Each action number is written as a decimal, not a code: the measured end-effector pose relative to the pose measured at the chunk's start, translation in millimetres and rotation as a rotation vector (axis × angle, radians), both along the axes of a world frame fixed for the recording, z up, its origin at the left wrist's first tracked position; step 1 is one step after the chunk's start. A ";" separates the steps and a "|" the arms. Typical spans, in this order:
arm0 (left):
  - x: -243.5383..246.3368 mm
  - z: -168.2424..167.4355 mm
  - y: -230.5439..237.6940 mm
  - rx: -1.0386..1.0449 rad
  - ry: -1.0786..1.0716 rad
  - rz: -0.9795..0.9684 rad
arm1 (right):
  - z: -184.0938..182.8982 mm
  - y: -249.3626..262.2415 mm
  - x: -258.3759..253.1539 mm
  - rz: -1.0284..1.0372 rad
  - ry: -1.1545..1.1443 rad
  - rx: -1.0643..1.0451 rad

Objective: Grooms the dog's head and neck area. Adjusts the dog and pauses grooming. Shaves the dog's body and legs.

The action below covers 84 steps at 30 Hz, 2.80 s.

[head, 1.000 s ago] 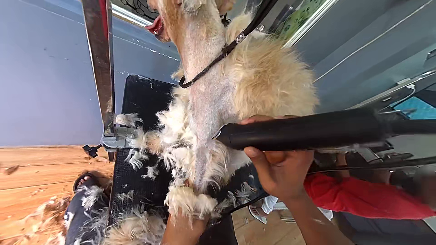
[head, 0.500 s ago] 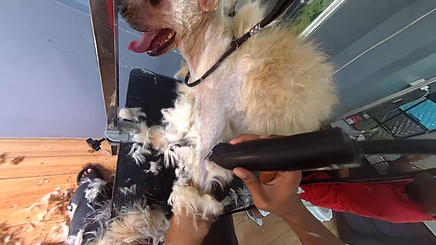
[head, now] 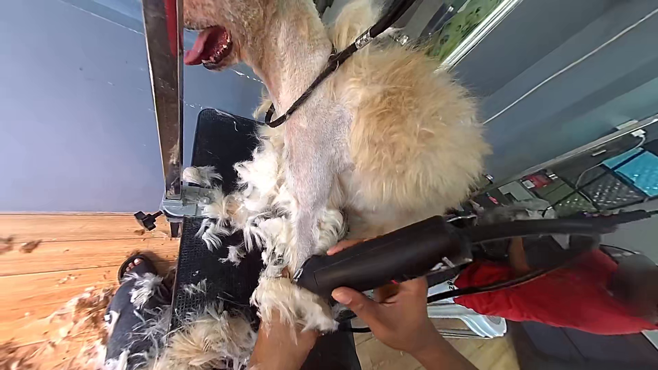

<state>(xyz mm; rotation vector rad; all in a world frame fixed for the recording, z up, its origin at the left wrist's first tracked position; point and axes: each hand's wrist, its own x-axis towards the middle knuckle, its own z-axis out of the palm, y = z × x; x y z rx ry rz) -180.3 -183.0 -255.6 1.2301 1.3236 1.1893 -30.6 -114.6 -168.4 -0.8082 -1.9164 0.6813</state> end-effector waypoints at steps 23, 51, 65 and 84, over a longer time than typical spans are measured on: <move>2.2 3.4 0.4 -0.048 0.008 0.024 | 13.5 19.6 -38.5 -0.266 0.100 0.370; -91.4 7.2 -3.0 0.036 -0.273 -0.148 | 63.9 102.3 -14.5 0.403 -0.013 0.128; -92.7 0.8 -9.6 0.097 -0.591 -0.066 | 63.3 103.4 -11.9 0.501 0.130 0.284; -103.6 8.8 -7.6 -0.146 -0.757 -0.369 | 46.8 101.0 -23.7 0.377 0.211 0.199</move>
